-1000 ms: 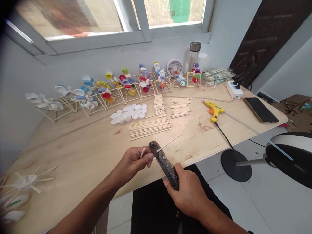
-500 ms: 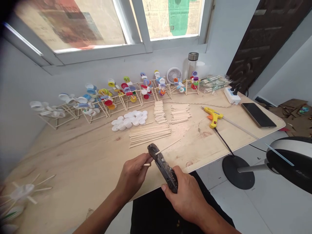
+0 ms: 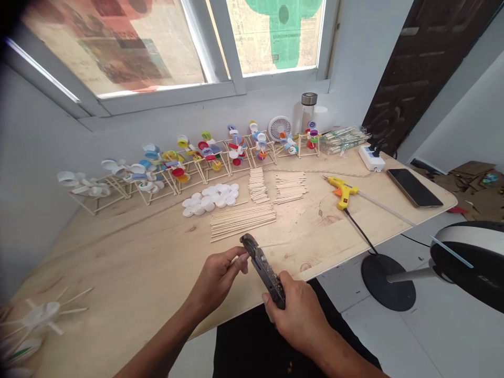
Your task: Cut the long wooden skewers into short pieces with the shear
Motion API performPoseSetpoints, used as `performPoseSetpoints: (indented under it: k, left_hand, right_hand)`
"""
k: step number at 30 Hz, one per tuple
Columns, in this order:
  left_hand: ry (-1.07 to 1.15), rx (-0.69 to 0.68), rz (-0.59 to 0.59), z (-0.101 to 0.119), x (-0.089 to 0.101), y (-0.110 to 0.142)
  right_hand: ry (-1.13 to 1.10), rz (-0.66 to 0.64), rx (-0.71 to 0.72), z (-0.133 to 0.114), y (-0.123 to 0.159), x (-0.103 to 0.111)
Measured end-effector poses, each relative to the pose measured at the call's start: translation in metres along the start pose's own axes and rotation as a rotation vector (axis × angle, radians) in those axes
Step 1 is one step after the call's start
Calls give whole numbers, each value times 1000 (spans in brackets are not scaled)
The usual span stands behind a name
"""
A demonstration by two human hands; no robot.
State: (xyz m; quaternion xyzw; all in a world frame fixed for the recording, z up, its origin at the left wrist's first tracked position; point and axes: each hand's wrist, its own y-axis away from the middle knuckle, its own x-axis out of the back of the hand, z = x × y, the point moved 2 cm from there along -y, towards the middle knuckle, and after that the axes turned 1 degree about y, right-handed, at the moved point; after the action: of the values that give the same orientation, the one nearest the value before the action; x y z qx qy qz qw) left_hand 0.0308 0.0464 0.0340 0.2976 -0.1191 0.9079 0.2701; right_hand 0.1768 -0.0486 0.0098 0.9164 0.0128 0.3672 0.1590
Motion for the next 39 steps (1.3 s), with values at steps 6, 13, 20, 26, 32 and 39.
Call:
performPoseSetpoints:
  k: [6,13,20,26,32,39]
  left_hand:
    - [-2,36,15,-12,-2,6]
    - [-486,18,-54,-9,-19,-16]
    - [-847,-204,-367,25,-85,-71]
    - [-868,-311,-447,34,-114,-79]
    - [-929,-329,-514,39,-111,-96]
    - [-1020,-220,-396,26,-85,-165]
  right_hand:
    - [-343,-99,4,1,4,6]
    - [-593,-100,-9,24,20,20]
    - [-687,42,-63,52,39,43]
    - [-750,53,-125,72,42,51]
    - [-810,84,-160,78,33,50]
    - [-883,154,-217,82,29,42]
